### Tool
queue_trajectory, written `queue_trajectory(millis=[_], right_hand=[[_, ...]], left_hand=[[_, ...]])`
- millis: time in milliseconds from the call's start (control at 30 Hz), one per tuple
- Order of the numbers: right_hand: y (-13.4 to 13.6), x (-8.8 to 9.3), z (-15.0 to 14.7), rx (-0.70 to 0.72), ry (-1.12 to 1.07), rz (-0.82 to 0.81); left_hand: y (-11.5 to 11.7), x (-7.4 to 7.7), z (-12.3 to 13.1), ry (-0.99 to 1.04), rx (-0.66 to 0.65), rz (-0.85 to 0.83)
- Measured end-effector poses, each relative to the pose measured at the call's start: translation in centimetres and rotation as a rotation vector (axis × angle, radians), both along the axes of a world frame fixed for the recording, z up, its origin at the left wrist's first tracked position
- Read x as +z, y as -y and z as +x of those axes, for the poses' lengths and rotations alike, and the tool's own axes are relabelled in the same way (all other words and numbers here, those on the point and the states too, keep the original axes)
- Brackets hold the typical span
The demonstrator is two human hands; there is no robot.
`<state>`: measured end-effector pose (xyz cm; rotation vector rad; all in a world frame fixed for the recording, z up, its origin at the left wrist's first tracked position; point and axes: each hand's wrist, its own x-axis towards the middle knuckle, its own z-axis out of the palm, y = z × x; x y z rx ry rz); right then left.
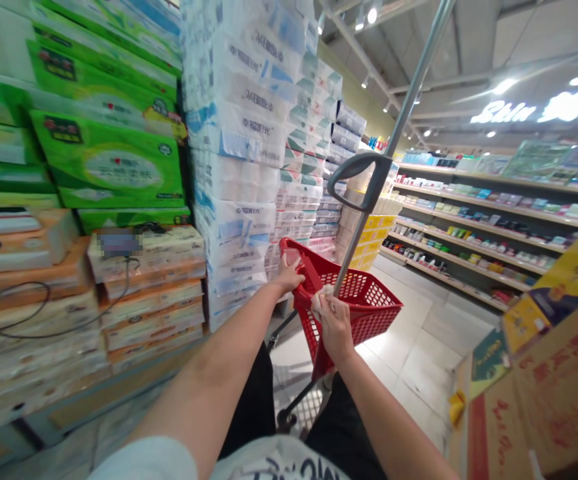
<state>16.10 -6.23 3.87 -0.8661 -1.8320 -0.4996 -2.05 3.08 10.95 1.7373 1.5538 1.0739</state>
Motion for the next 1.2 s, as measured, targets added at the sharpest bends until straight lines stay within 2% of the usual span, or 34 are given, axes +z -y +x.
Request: queue_trajectory(millis=[100, 167, 267, 367, 600, 800, 867, 1033, 1100, 1200], right_hand=[[0.0, 1.6, -1.1, -0.013, 0.007, -0.087], [0.1, 2.0, -2.0, -0.024, 0.046, -0.108], [0.2, 0.7, -2.5, -0.034, 0.066, -0.073], [0.0, -0.7, -1.8, -0.012, 0.090, 0.010], [-0.2, 0.6, -0.8, 0.018, 0.155, -0.020], [0.6, -1.1, -1.3, -0.042, 0.065, 0.048], [0.5, -0.5, -1.6, -0.044, 0.063, 0.041], [0.0, 2.7, -3.1, -0.072, 0.084, -0.068], [0.1, 2.7, -3.1, -0.074, 0.085, -0.051], [0.5, 1.4, -2.1, -0.038, 0.121, 0.032]], left_hand=[[0.0, 0.3, 0.2, -0.014, 0.054, -0.014], [0.1, 0.4, 0.4, -0.020, 0.073, -0.002], [0.5, 0.3, 0.6, -0.020, 0.067, 0.002], [0.9, 0.3, 0.7, -0.013, 0.063, 0.013], [0.8, 0.3, 0.5, -0.041, 0.059, -0.002], [0.2, -0.8, 1.0, -0.155, 0.068, 0.038], [0.1, -1.0, 1.2, -0.186, 0.042, 0.037], [0.1, -1.2, 1.7, -0.185, 0.021, 0.027], [0.3, -1.2, 1.9, -0.191, 0.033, 0.030], [0.7, -1.1, 2.0, -0.211, 0.033, 0.052]])
